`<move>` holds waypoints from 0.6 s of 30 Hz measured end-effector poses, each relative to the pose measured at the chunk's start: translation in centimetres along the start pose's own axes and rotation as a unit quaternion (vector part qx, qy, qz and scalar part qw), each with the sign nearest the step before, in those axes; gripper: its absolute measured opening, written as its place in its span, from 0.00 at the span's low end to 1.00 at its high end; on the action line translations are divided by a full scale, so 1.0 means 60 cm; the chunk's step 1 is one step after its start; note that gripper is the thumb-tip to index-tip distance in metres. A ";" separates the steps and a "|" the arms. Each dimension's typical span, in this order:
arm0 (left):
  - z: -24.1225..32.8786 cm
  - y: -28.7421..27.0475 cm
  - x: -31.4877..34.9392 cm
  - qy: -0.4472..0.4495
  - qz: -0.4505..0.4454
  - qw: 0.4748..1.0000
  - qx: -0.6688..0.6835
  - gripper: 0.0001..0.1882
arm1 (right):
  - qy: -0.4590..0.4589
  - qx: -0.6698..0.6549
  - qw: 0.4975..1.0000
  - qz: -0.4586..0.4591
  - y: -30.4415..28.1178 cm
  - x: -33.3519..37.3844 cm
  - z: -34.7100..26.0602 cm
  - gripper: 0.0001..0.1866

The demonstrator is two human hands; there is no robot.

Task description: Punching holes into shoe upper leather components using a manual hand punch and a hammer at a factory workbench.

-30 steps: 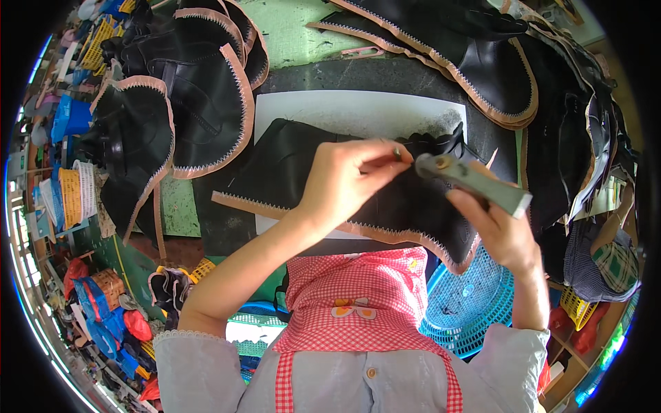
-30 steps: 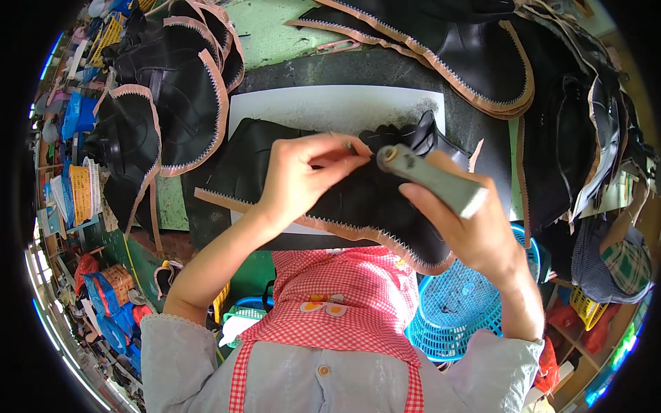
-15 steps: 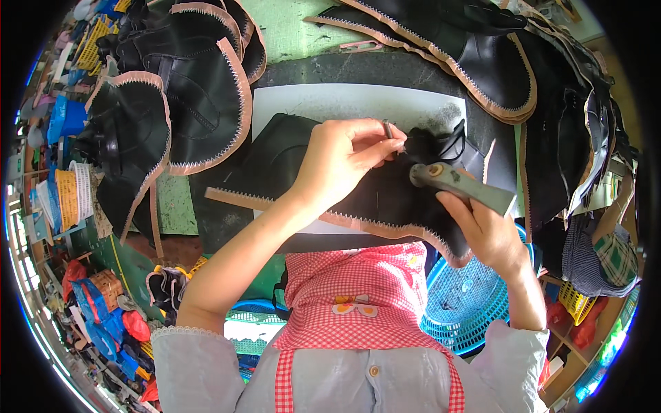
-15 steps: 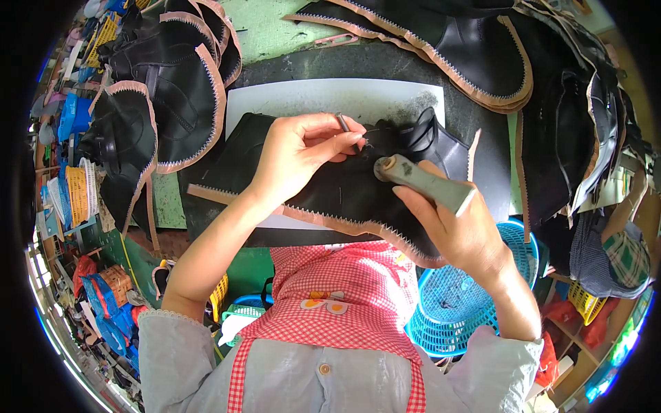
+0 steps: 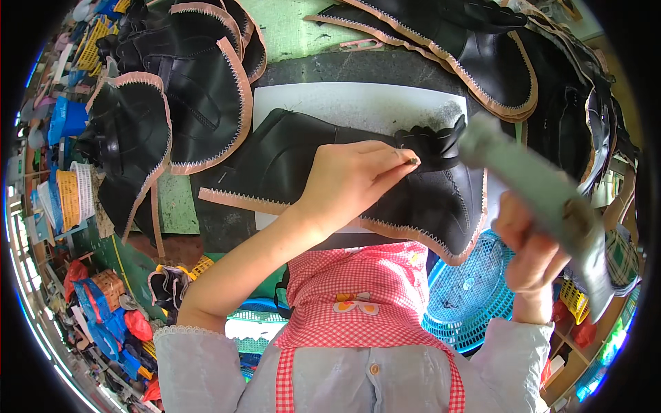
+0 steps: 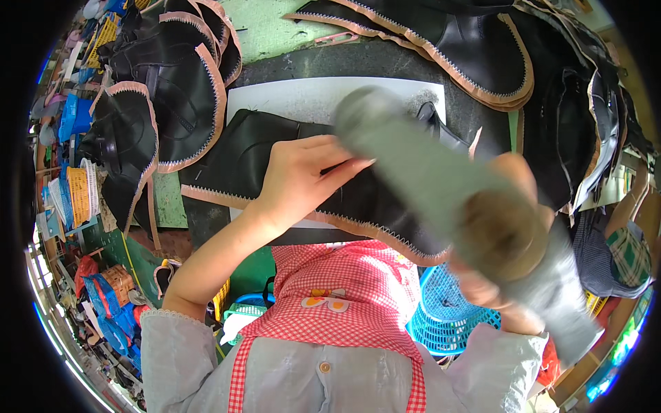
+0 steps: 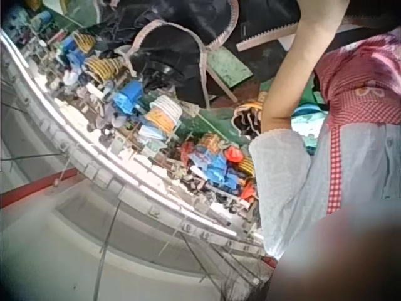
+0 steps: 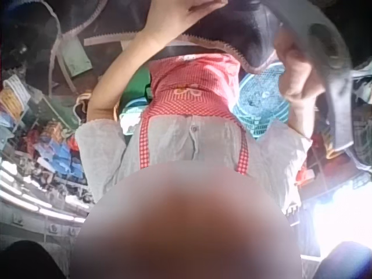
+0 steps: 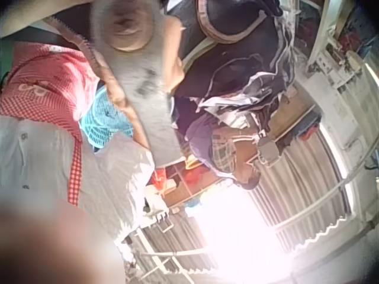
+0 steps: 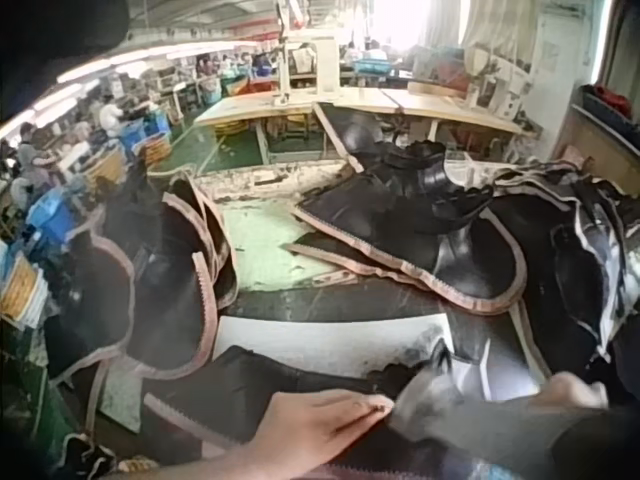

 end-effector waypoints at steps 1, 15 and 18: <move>0.004 -0.001 0.000 0.010 -0.009 0.999 -0.035 0.06 | -0.041 0.322 0.944 -0.054 0.042 -0.031 -0.020 0.10; -0.070 -0.016 0.001 -0.259 -0.097 0.926 0.256 0.11 | 0.019 0.319 0.935 -0.157 0.059 -0.031 0.067 0.08; -0.067 -0.010 0.002 -0.257 -0.078 0.927 0.261 0.09 | 0.022 0.321 0.932 -0.164 0.058 -0.034 0.069 0.09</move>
Point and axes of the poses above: each hand's wrist, its own x-axis away from the middle knuckle, its own y-axis out of the palm, z = x × y, the point moved 3 cm from there along -x, towards the middle knuckle, and after that the axes turned 14 degrees about -x, right-handed, at the moved point
